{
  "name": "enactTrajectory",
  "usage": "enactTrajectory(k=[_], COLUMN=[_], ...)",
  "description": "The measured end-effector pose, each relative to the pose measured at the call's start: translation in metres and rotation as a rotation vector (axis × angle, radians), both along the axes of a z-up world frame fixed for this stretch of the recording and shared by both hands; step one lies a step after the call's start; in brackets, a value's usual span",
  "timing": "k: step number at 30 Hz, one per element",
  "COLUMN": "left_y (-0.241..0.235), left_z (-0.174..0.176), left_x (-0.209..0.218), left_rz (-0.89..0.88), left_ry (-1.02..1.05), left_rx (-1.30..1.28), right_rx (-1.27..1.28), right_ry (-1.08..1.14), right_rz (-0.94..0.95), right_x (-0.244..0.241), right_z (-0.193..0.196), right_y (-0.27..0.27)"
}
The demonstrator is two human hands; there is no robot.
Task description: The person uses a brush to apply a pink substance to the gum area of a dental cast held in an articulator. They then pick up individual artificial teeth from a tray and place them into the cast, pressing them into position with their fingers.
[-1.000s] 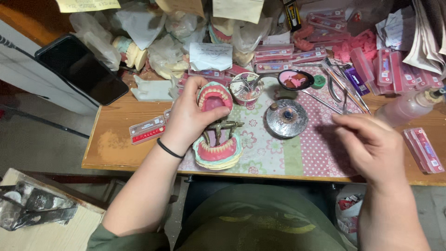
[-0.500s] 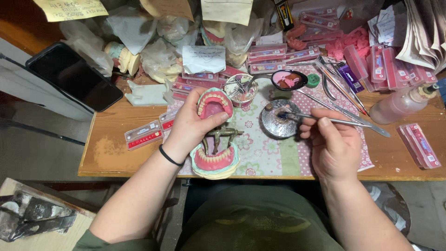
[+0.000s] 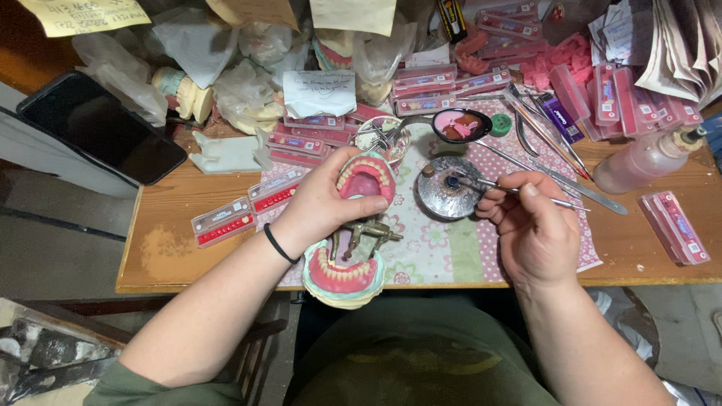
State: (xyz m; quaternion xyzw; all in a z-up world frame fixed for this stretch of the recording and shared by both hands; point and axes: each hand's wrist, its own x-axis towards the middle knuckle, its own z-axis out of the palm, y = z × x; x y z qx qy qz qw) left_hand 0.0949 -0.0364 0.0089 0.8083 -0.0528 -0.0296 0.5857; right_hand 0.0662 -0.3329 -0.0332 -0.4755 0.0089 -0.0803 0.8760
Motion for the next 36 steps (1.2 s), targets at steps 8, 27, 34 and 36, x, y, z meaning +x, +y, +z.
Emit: enactTrajectory(k=[8,27,34,36], left_y=[-0.009,-0.010,-0.005,-0.005], left_z=[0.006,-0.005,-0.024,-0.027], left_x=[0.003,0.012,0.019,0.022], left_rz=[-0.128,-0.266,-0.300,-0.313], left_ry=[0.046,0.001,0.007,0.017], left_rx=[0.045,0.004,-0.060,-0.168], right_rx=[-0.038,-0.075,-0.053,-0.055], right_ry=[-0.008,0.050,0.037,0.041], right_rz=[-0.033,-0.077,-0.091,-0.096], right_x=[0.004,0.004,0.002,0.001], right_z=[-0.002,0.000,0.002,0.002], right_y=[-0.003,0.014,0.015,0.015])
